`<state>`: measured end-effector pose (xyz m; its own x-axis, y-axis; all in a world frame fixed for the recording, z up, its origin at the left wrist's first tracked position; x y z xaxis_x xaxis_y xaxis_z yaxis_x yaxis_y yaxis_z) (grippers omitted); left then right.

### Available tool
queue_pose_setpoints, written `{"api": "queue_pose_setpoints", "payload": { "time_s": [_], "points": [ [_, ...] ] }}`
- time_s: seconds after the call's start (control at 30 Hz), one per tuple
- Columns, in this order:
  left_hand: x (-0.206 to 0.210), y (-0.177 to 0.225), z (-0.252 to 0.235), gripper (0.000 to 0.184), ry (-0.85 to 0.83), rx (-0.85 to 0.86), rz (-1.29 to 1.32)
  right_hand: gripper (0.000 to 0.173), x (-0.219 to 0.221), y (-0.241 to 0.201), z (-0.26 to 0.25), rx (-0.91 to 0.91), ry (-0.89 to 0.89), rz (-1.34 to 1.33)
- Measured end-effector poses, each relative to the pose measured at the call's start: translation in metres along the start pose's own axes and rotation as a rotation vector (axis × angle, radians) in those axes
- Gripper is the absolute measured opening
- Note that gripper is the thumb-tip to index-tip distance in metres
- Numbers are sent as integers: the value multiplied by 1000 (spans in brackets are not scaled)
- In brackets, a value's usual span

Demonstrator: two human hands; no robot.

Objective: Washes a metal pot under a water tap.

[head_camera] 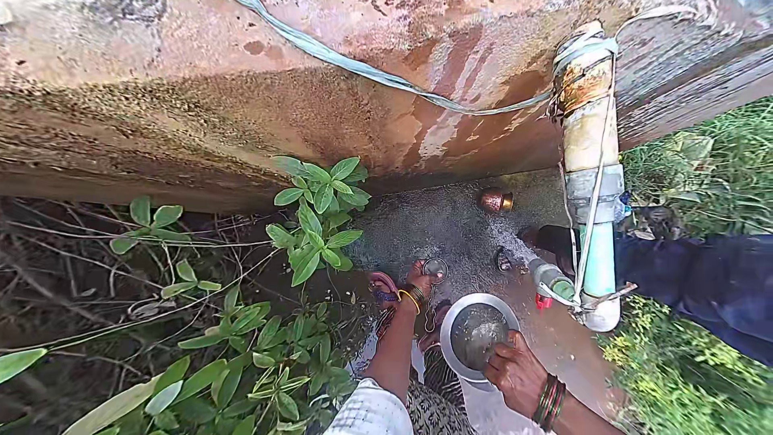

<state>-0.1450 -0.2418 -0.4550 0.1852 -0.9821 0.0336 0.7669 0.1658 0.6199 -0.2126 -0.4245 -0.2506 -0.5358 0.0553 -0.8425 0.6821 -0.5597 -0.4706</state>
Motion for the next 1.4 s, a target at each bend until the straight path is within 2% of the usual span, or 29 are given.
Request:
{"api": "queue_pose_setpoints", "payload": {
  "time_s": [0.13,0.27,0.33,0.43,0.6,0.73,0.83,0.97,1.1,1.2,1.33,1.4],
  "points": [
    [3,4,0,54,75,-41,-122,8,-8,-6,-14,19,9,-28],
    [5,14,9,51,-90,-115,-316,7,-7,-1,-13,-4,121,24],
    [10,25,20,47,-136,-152,-252,8,-5,2,-7,-19,135,41],
    [11,22,19,56,-53,-152,-49,7,-4,6,4,-17,106,51],
    [15,17,14,35,-17,-155,65,8,-5,13,12,38,7,4],
    [27,11,18,40,-12,-221,175,11,-8,9,-2,63,-65,-24],
    [33,8,14,42,10,-197,135,11,-14,7,-13,83,-63,-45],
    [29,21,13,48,-37,-187,-159,5,-13,7,-14,50,56,-26],
    [30,9,10,47,27,-259,-1,6,-7,11,7,41,79,-10],
    [26,7,8,48,75,-296,7,7,-5,14,13,56,53,-12],
    [33,9,14,54,6,-241,52,10,-7,12,4,83,-62,-73],
    [36,7,13,46,-23,-233,-21,9,-12,10,-6,88,-86,-104]
  ]
}}
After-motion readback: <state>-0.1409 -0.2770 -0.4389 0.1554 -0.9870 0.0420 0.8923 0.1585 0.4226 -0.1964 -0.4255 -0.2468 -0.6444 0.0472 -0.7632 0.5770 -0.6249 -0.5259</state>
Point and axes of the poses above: each hand's wrist, its own z-axis away from the middle knuckle, its own x-axis out of the palm, y = z × x, the point moved 5 cm from there along -z, towards the middle knuckle, and after that the axes turned 9 degrees about -z, right-handed, at the moved point
